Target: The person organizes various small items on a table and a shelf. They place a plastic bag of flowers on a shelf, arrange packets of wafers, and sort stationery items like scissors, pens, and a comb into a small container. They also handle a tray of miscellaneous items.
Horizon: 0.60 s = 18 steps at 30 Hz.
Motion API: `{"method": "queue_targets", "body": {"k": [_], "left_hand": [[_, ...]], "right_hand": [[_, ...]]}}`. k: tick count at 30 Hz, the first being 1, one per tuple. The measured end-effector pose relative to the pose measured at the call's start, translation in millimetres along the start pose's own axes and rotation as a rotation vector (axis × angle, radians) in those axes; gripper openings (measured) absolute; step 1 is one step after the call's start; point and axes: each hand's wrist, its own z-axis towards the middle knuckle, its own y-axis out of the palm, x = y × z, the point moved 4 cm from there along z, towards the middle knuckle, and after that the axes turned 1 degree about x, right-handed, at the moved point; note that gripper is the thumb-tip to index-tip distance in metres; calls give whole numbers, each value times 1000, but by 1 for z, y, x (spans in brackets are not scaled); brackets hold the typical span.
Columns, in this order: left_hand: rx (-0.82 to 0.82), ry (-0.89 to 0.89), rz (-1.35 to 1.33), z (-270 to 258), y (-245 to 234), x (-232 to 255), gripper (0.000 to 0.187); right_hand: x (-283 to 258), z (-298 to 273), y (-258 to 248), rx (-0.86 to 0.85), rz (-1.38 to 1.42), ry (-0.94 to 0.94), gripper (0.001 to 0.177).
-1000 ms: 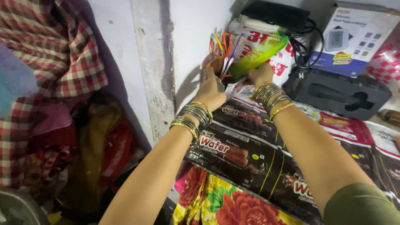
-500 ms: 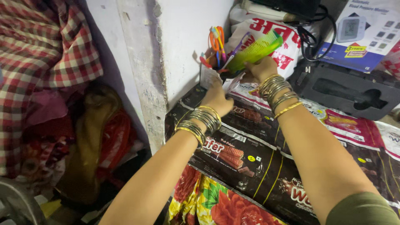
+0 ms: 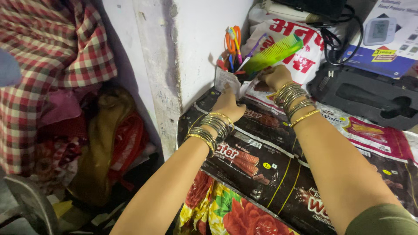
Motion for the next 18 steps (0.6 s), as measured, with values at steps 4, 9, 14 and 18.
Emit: {"method": "queue_targets", "body": {"k": [4, 9, 14, 18], "left_hand": [[4, -3, 6, 1, -1, -10, 106], [209, 48, -57, -14, -32, -1, 75], [447, 53, -194, -14, -74, 24, 58], [556, 223, -77, 12, -93, 40, 19]], "right_hand": [[-23, -24, 5, -50, -234, 59, 17], [-53, -45, -17, 13, -854, 151, 42], [-89, -53, -50, 262, -963, -332, 42], [-85, -54, -52, 387, -583, -392, 36]]}}
